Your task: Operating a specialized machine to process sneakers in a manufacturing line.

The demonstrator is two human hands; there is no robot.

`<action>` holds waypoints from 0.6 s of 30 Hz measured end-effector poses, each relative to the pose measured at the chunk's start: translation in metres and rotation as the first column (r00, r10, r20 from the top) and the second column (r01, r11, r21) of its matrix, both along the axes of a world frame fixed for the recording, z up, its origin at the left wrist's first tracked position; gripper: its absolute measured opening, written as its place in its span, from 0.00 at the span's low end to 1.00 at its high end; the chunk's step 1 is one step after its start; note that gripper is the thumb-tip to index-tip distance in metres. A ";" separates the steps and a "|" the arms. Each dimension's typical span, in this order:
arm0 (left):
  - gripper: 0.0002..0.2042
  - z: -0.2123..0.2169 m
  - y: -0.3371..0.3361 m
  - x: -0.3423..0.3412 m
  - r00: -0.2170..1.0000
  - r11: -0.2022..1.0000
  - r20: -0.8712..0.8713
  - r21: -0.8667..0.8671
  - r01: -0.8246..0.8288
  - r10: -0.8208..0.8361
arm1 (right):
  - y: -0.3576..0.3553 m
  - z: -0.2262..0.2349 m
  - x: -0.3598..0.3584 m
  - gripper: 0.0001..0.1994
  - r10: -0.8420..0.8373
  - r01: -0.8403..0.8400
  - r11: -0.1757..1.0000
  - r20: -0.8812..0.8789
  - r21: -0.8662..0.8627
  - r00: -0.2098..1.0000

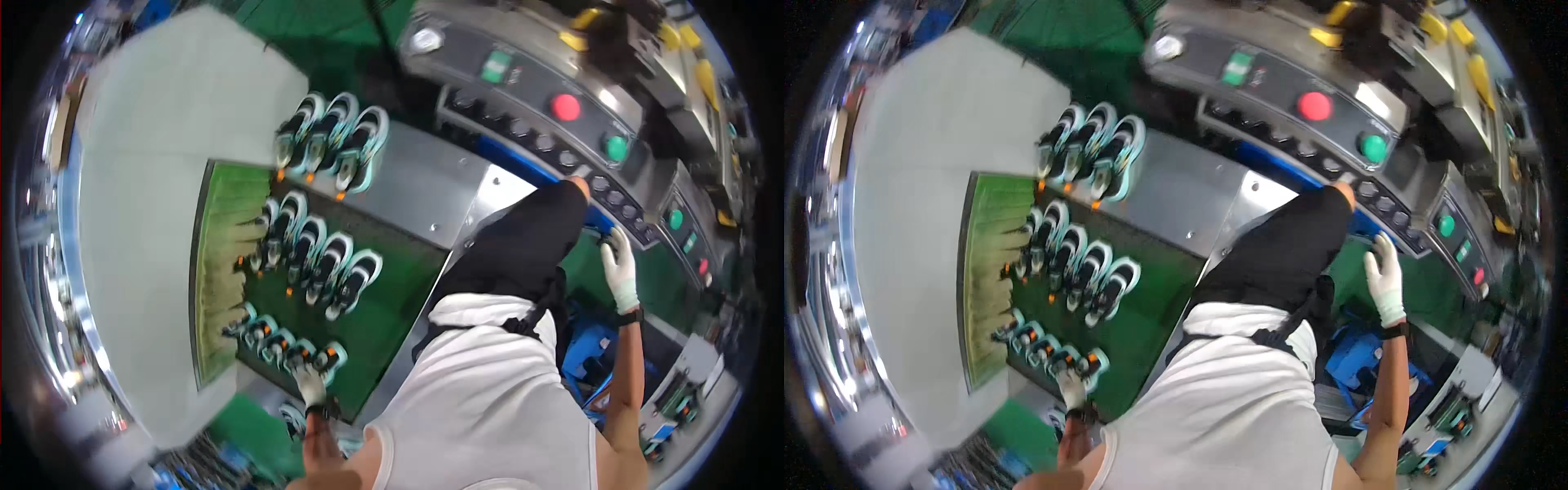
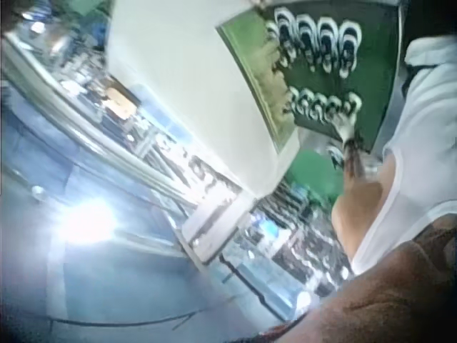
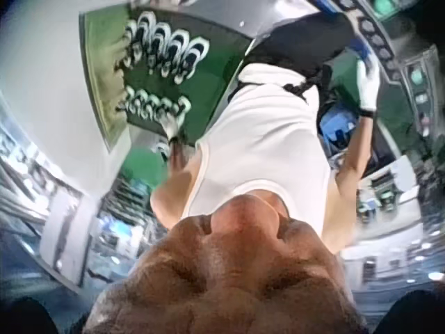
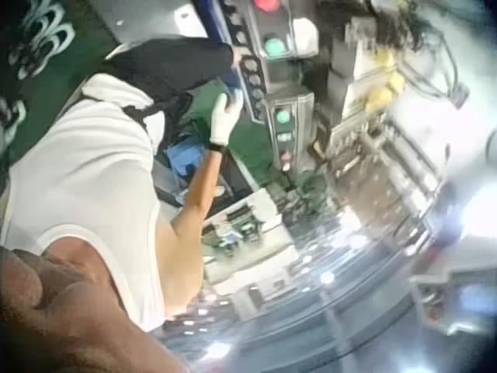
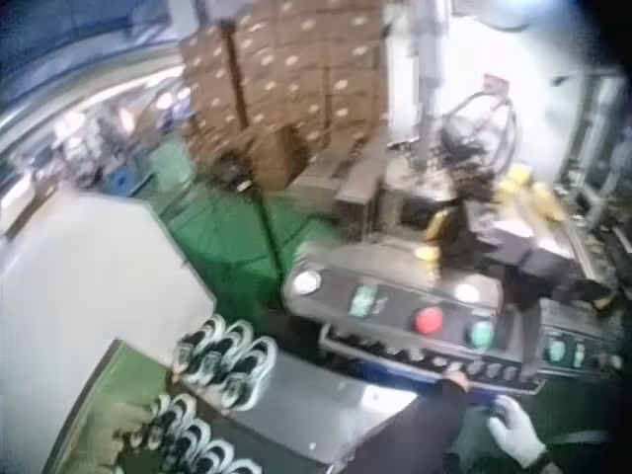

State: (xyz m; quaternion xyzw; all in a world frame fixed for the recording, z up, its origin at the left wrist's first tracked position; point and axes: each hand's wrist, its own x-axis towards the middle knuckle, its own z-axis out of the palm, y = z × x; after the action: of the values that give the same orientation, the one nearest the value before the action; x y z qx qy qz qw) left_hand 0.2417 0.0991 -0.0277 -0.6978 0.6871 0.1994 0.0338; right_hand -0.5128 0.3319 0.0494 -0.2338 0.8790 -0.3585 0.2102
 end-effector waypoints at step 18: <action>0.17 0.314 0.030 -0.689 -0.563 -0.386 -0.334 -0.467 0.795 -0.756 | -0.035 0.168 0.084 0.22 -0.374 0.141 0.833 -0.357 -0.535 0.856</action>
State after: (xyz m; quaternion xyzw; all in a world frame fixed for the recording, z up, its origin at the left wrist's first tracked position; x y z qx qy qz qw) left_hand -0.4470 0.1291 0.2860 0.3070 0.9045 0.2961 -0.0009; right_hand -0.4290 0.2968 0.2171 -0.2313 0.8066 -0.5315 -0.1161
